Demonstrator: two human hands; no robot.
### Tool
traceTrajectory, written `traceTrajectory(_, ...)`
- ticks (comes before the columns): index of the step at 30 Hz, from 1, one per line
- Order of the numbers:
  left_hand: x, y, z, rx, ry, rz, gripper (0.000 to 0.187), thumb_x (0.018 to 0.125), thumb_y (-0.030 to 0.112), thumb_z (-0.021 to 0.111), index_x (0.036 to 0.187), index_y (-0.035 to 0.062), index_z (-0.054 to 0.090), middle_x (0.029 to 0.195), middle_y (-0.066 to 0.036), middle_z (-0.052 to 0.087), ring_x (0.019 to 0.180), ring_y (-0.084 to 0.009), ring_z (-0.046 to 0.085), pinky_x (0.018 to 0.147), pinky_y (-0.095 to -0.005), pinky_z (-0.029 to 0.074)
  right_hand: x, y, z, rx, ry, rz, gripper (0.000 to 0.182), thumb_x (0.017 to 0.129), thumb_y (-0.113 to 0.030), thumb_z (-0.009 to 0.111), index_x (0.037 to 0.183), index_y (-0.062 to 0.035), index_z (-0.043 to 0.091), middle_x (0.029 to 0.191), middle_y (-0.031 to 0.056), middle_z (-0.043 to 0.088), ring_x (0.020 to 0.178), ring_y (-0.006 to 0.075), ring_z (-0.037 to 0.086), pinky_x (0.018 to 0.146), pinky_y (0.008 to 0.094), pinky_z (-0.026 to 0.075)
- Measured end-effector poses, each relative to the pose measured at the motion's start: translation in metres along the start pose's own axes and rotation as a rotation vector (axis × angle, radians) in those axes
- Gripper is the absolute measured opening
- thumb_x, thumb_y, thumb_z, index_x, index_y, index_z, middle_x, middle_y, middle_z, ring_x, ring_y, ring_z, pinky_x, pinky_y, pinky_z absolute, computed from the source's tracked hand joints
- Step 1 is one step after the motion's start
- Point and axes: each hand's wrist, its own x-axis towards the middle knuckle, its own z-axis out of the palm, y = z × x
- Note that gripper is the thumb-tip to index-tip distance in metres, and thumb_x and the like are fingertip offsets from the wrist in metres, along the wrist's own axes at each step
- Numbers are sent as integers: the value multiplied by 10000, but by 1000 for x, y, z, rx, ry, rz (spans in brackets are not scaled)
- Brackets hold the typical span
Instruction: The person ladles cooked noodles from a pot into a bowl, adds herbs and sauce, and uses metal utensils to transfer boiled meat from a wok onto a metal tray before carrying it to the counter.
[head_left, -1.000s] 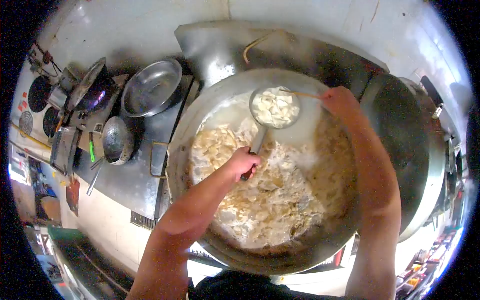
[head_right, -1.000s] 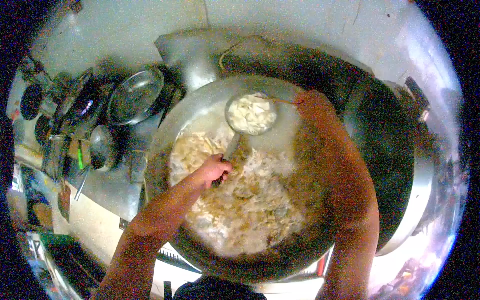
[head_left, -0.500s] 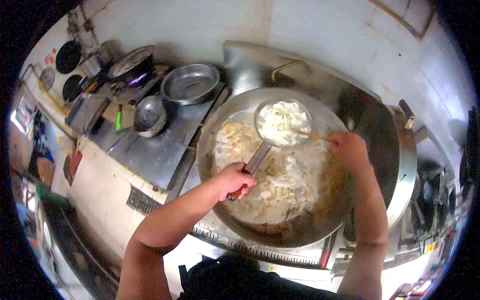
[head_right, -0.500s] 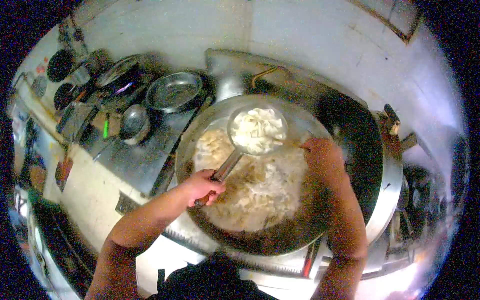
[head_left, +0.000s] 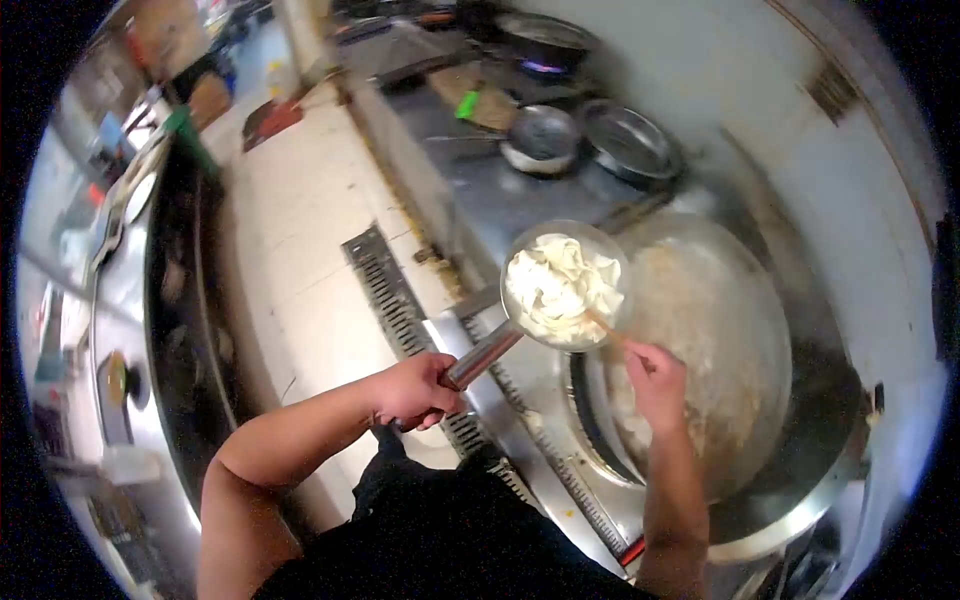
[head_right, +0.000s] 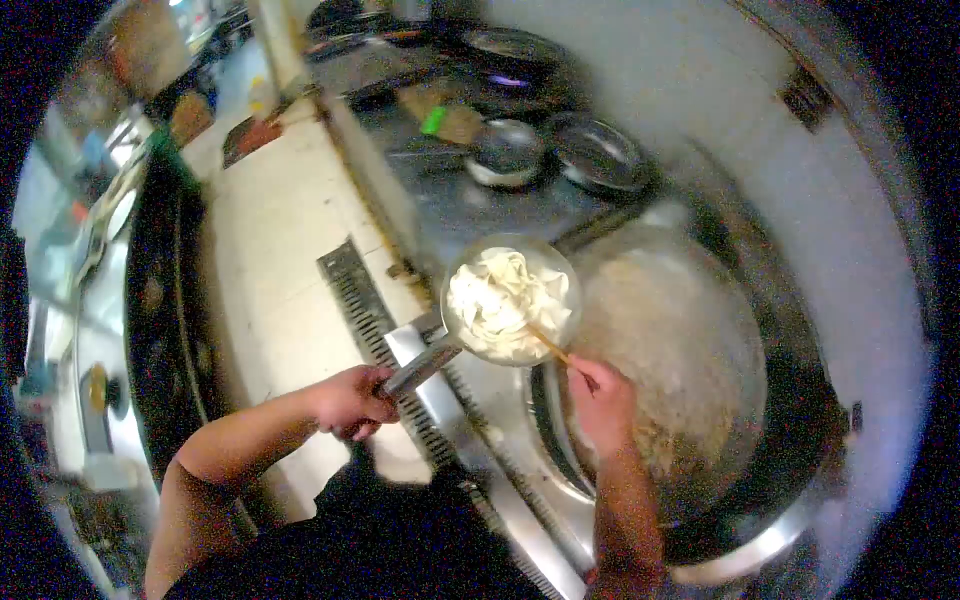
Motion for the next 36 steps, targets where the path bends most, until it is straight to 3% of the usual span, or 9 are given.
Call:
traceTrajectory(9, -147, -96, -133, -298, 319, 112, 312, 730, 60, 582, 998, -9, 439, 541, -38, 492, 386, -96, 463, 299, -235, 355, 42, -157, 188, 25, -280, -232, 179, 756, -70, 596, 916, 5, 623, 740, 34, 596, 658, 64, 520, 611, 214, 431)
traceTrajectory(11, -166, -126, -152, -341, 386, 186, 281, 725, 69, 593, 940, -16, 433, 561, -51, 485, 408, -114, 464, 333, -267, 368, 48, -189, 225, 10, -385, -225, 191, 758, -94, 590, 924, -9, 629, 793, 64, 617, 713, 122, 556, 654, 245, 447)
traceTrajectory(19, -267, -180, -227, -582, 761, 211, 240, 732, 81, 585, 902, 11, 430, 524, -47, 467, 388, -113, 458, 334, -265, 377, 105, -367, 381, -165, -737, -682, 163, 757, -68, 575, 891, 16, 618, 680, 15, 561, 622, 73, 484, 579, 218, 406)
traceTrajectory(25, -329, -234, -263, -877, 1047, 305, 290, 740, 65, 570, 986, 16, 423, 516, -30, 468, 371, -97, 441, 303, -243, 338, 49, -525, 501, -341, -722, -1224, 175, 750, -143, 537, 881, -49, 605, 732, 179, 541, 725, 346, 532, 627, 387, 429)
traceTrajectory(28, -363, -253, -284, -996, 1154, 297, 252, 746, 56, 561, 953, 29, 420, 498, -29, 465, 359, -96, 431, 290, -233, 311, 20, -564, 597, -328, -888, -1377, 187, 789, -161, 533, 875, -11, 603, 812, 141, 593, 770, 268, 566, 690, 333, 437)
traceTrajectory(30, -387, -258, -298, -1097, 1254, 248, 216, 748, 65, 560, 906, 42, 415, 491, -31, 468, 339, -99, 416, 279, -226, 288, 6, -592, 659, 266, -1339, -846, 245, 819, -219, 530, 945, -14, 577, 807, 97, 584, 765, 239, 565, 675, 347, 446)
traceTrajectory(31, -395, -264, -303, -1119, 1280, 252, 216, 748, 65, 560, 906, 42, 415, 491, -31, 468, 339, -99, 416, 279, -226, 288, 6, -611, 687, 269, -1367, -865, 245, 819, -219, 530, 945, -14, 577, 807, 97, 584, 765, 239, 565, 675, 347, 446)
traceTrajectory(33, -412, -267, -312, -1228, 1367, 257, 226, 750, 82, 563, 917, 45, 416, 486, -26, 467, 322, -100, 400, 270, -226, 273, 15, -656, 741, 610, -1624, -133, 285, 847, -255, 509, 1024, -35, 550, 846, 48, 580, 807, 183, 566, 690, 311, 448)
traceTrajectory(36, -436, -265, -335, -1407, 1504, 284, 215, 746, 67, 558, 905, 38, 417, 489, -37, 466, 330, -107, 405, 275, -230, 271, -9, -661, 871, 322, -1811, -247, 326, 848, -245, 510, 1097, -35, 494, 896, 93, 576, 809, 185, 578, 638, 271, 454)
